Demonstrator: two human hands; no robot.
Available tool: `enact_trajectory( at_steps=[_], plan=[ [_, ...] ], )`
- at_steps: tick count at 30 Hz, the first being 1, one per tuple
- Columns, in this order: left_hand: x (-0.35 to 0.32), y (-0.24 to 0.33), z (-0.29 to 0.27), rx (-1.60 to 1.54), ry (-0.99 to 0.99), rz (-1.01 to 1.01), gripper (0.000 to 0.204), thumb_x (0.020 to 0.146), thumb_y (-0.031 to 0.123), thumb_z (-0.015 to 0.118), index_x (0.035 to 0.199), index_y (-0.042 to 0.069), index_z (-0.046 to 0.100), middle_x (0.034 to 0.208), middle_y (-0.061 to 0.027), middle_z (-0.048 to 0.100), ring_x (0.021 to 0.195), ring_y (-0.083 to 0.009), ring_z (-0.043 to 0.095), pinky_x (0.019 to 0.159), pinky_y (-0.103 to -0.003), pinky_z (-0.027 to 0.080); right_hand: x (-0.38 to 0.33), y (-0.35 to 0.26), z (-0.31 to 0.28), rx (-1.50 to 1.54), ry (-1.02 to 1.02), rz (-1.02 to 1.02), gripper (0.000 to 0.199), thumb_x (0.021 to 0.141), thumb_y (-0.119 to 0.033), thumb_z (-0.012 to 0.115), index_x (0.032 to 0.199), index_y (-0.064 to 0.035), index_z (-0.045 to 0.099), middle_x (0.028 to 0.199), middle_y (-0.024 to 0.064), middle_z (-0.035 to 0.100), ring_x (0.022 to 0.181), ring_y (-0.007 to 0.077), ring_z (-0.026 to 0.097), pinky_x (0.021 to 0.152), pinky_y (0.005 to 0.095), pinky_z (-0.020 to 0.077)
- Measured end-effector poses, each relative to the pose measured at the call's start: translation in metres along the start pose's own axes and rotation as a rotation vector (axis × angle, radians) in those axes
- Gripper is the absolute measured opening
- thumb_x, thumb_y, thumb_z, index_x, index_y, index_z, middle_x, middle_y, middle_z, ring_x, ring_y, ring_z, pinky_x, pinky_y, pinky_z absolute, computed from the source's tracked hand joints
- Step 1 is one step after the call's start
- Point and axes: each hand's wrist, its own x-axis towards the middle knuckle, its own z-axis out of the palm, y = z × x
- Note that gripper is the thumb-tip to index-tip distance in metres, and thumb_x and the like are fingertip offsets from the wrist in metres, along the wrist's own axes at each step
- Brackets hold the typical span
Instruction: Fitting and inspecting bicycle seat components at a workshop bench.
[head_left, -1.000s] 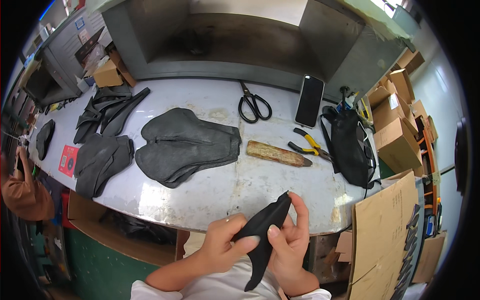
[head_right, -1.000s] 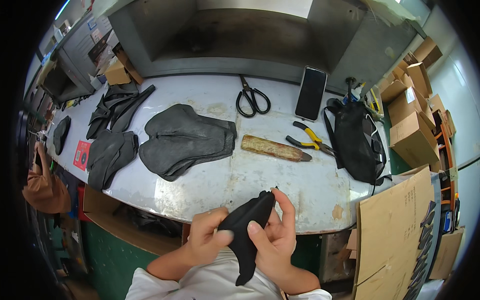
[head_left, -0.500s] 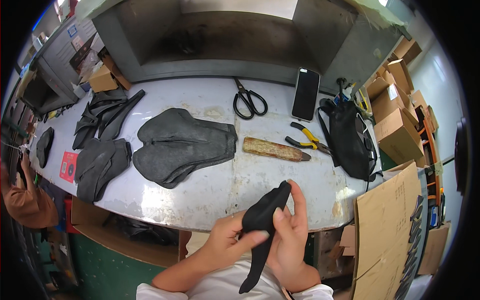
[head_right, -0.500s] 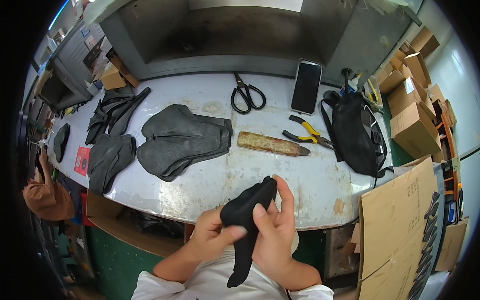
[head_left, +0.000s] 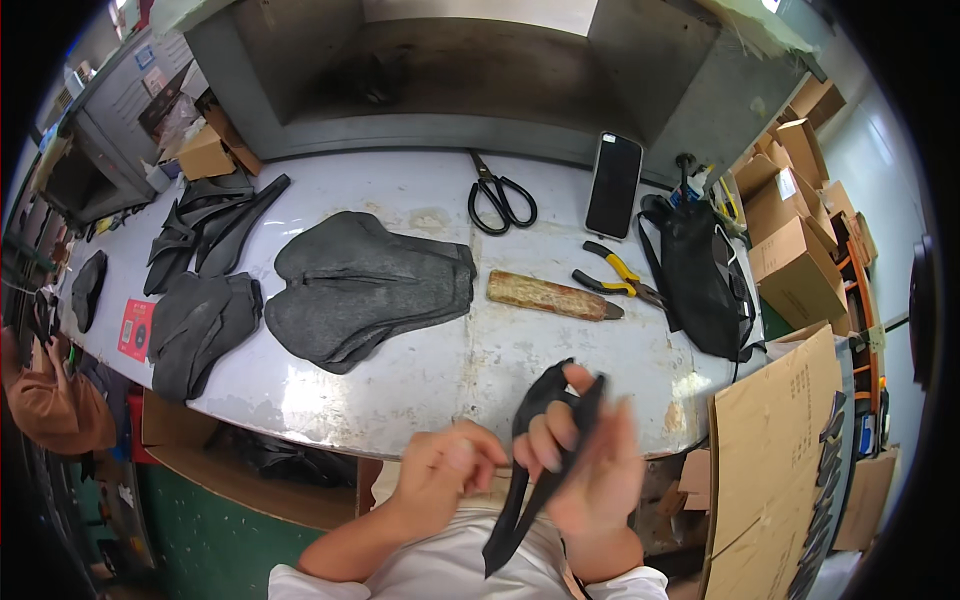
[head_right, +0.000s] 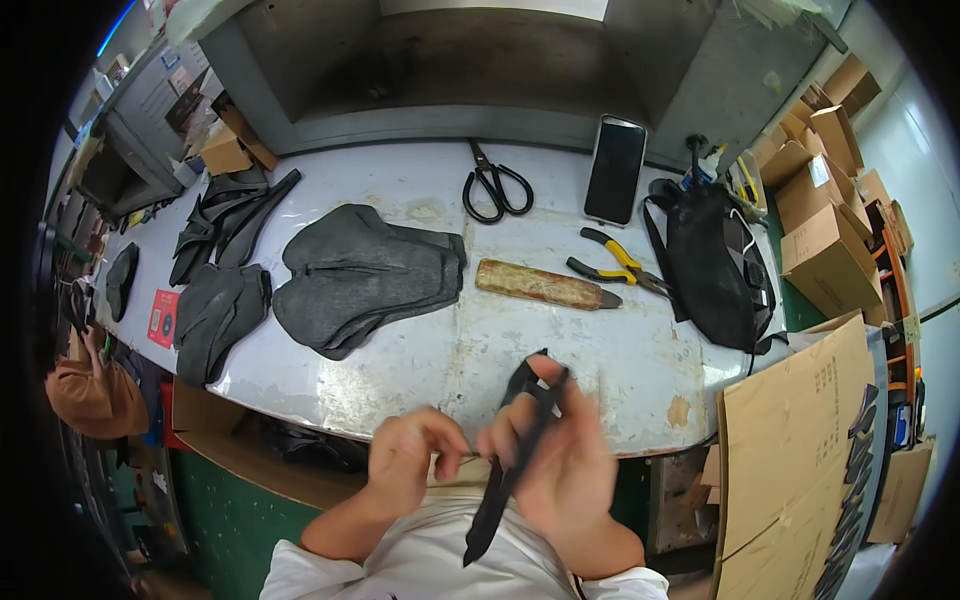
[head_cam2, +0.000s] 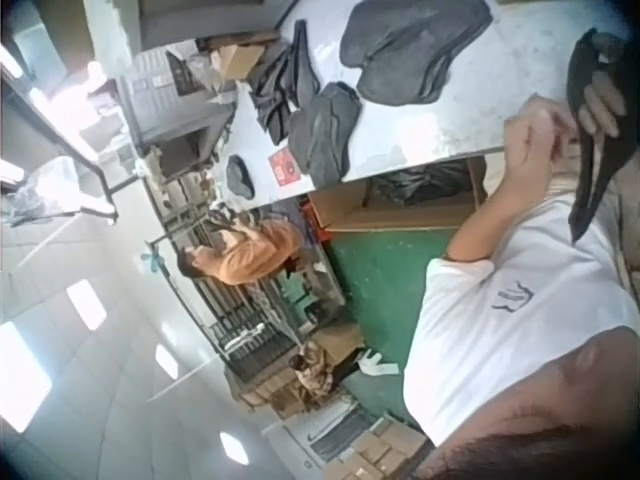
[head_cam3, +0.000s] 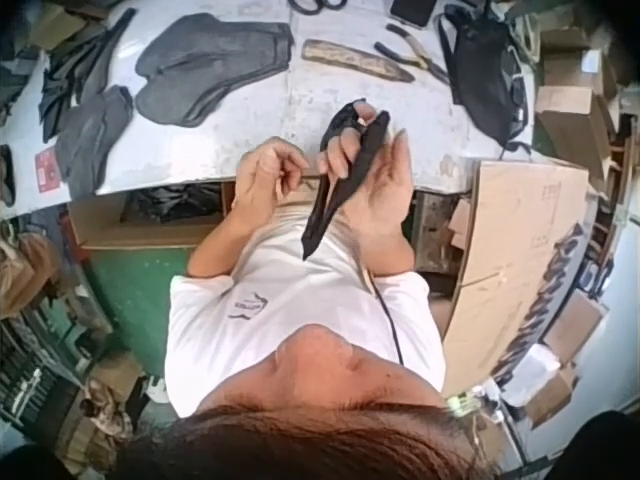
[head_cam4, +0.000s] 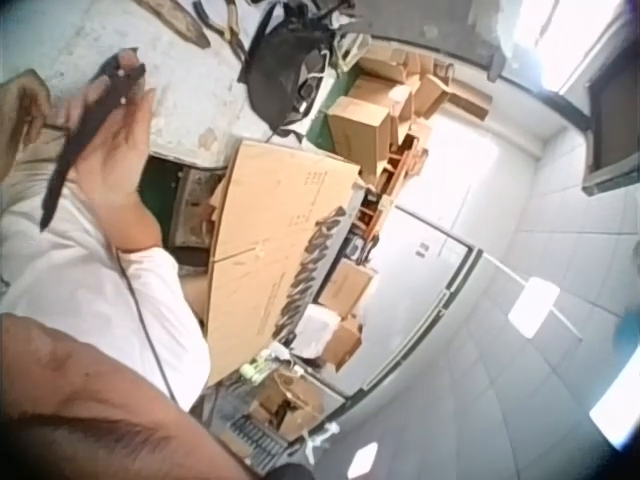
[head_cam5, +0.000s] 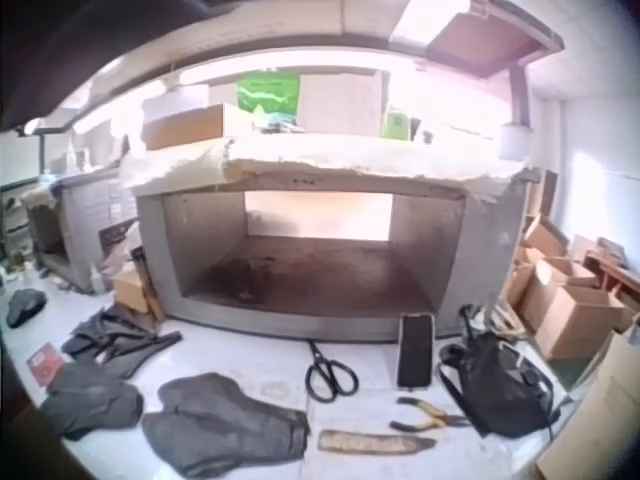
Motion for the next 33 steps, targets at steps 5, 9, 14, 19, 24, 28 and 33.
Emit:
enact_trajectory(
  at_steps=[5, 9, 14, 19, 24, 28, 33],
  plan=[
    [0.004, -0.016, 0.010, -0.205, 0.176, -0.278, 0.043, 0.105, 0.041, 0.038, 0.095, 0.002, 0.053, 0.073, -0.0065, 0.055, 0.056, -0.0093, 0.047, 0.050, -0.022, 0.038, 0.003, -0.034, -0.022, 0.234, -0.521, 0.089, 0.070, 0.097, -0.068, 0.024, 0.124, -0.0073, 0.045, 0.059, 0.0020, 0.037, 0.051, 0.0160, 0.035, 0.053, 0.0323, 0.0306],
    [-0.011, -0.032, 0.014, -0.487, -0.231, -0.480, 0.048, 0.105, 0.045, 0.032, 0.094, 0.003, 0.052, 0.075, -0.0019, 0.048, 0.060, -0.0082, 0.041, 0.054, -0.021, 0.034, 0.016, -0.031, -0.030, 0.321, -0.611, 0.138, 0.072, 0.096, -0.070, 0.027, 0.129, -0.0085, 0.045, 0.061, 0.0041, 0.039, 0.054, 0.0173, 0.037, 0.055, 0.0341, 0.0300],
    [-0.004, -0.008, 0.014, -0.428, -0.031, -0.312, 0.061, 0.102, 0.055, 0.027, 0.074, 0.005, 0.044, 0.063, -0.0038, 0.043, 0.055, -0.0112, 0.041, 0.051, -0.024, 0.034, 0.005, 0.006, -0.018, -0.130, -0.338, -0.148, 0.090, 0.087, -0.080, 0.030, 0.137, -0.0055, 0.041, 0.086, 0.0157, 0.054, 0.080, 0.0297, 0.055, 0.076, 0.0416, 0.0441],
    [0.012, 0.006, 0.009, -0.234, 0.204, 0.079, 0.058, 0.103, 0.052, 0.028, 0.076, 0.004, 0.045, 0.061, -0.0057, 0.047, 0.046, -0.0124, 0.043, 0.043, -0.025, 0.038, -0.037, 0.032, -0.054, -1.137, -0.402, -0.144, 0.058, 0.092, -0.007, 0.063, 0.140, 0.0063, 0.035, 0.125, 0.0185, 0.055, 0.102, 0.0224, 0.060, 0.086, 0.0365, 0.0515],
    [-0.001, -0.007, 0.011, -0.232, 0.390, 0.019, 0.052, 0.103, 0.051, 0.030, 0.086, 0.005, 0.047, 0.062, -0.0063, 0.048, 0.048, -0.0142, 0.045, 0.045, -0.027, 0.041, -0.033, 0.038, -0.034, -0.921, -0.319, -0.210, 0.048, 0.090, 0.012, 0.056, 0.136, 0.0093, 0.042, 0.108, 0.0193, 0.064, 0.081, 0.0187, 0.066, 0.064, 0.0276, 0.0568],
    [0.001, -0.033, -0.007, -1.074, 0.030, -0.308, 0.046, 0.105, 0.049, 0.029, 0.090, 0.011, 0.051, 0.065, -0.0021, 0.047, 0.057, -0.0146, 0.044, 0.050, -0.029, 0.040, -0.026, 0.027, -0.018, -1.067, -0.535, -0.206, 0.032, 0.088, 0.005, 0.063, 0.120, 0.0072, 0.062, 0.083, 0.0118, 0.064, 0.063, 0.0146, 0.062, 0.058, 0.0259, 0.0497],
    [-0.003, -0.048, 0.015, -1.095, 0.077, -0.373, 0.044, 0.106, 0.044, 0.029, 0.085, 0.010, 0.048, 0.061, -0.0001, 0.037, 0.054, -0.0115, 0.032, 0.046, -0.025, 0.028, -0.019, 0.031, -0.003, -1.280, -0.760, -0.374, 0.024, 0.080, 0.000, 0.074, 0.104, 0.0026, 0.071, 0.079, 0.0111, 0.067, 0.063, 0.0185, 0.063, 0.058, 0.0270, 0.0494]
  ],
)
